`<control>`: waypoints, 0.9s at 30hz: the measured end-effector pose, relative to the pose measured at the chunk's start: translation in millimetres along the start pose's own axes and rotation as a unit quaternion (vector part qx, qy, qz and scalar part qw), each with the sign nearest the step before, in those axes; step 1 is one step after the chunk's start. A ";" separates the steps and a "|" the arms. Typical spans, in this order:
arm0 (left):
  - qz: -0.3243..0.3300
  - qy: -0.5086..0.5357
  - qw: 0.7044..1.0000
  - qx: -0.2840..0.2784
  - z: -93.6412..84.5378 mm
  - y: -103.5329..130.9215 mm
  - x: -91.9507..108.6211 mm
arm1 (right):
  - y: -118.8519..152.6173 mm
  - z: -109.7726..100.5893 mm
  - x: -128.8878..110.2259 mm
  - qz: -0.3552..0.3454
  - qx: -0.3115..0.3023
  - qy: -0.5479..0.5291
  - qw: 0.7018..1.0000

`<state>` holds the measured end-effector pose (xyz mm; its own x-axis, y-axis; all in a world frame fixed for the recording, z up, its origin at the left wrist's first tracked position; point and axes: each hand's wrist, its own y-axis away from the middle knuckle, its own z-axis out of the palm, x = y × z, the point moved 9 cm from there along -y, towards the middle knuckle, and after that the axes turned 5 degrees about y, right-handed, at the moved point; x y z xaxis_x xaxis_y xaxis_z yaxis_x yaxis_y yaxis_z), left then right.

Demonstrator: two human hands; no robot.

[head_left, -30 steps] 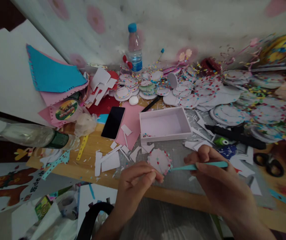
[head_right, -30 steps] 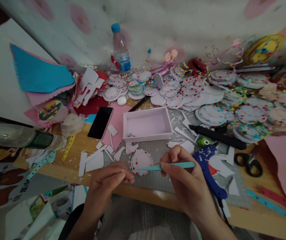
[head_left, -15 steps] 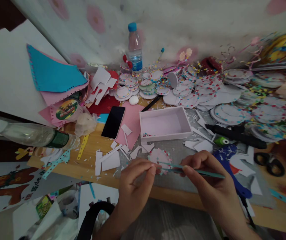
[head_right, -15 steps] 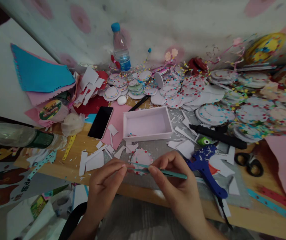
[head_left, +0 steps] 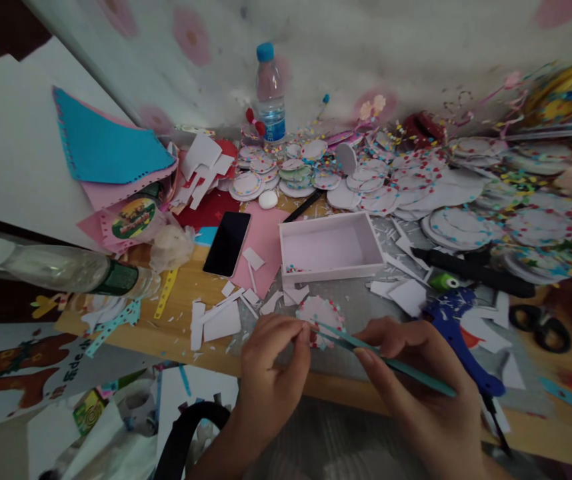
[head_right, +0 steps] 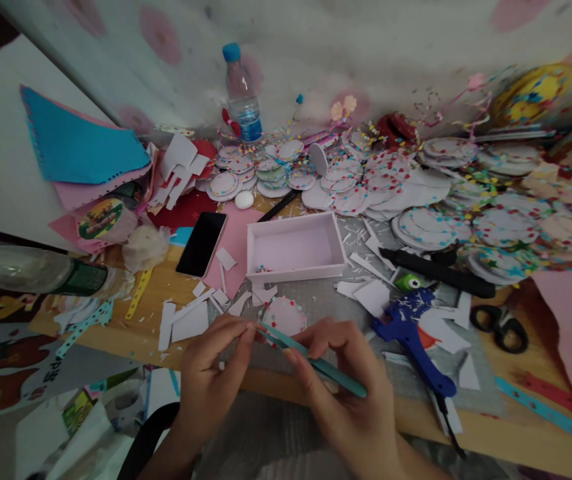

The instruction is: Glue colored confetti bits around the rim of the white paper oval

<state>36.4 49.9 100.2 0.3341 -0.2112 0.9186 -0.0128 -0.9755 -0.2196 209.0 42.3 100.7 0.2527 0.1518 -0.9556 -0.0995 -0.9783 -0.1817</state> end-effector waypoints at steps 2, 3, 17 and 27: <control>0.011 -0.015 1.000 0.001 0.7 -1.1 3.0 | 1.5 -0.1 -3.9 -0.021 0.000 0.006 1.000; 0.015 -0.020 1.000 0.001 1.3 -1.4 4.3 | 2.1 -0.2 -4.8 -0.028 -0.001 0.006 1.000; -0.106 0.009 0.993 0.044 -19.3 -2.9 -25.4 | 3.2 -34.0 -8.9 -0.049 0.079 -0.110 0.990; -0.290 0.291 0.893 -0.182 33.0 15.5 -29.3 | -5.1 1.7 26.9 0.132 0.001 -0.214 0.968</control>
<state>57.5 43.0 59.0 -0.1612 0.4437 0.8815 -0.3385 -0.8639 0.3729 214.6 51.6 75.5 -0.2036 -0.0593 -0.9773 -0.1080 -0.9907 0.0826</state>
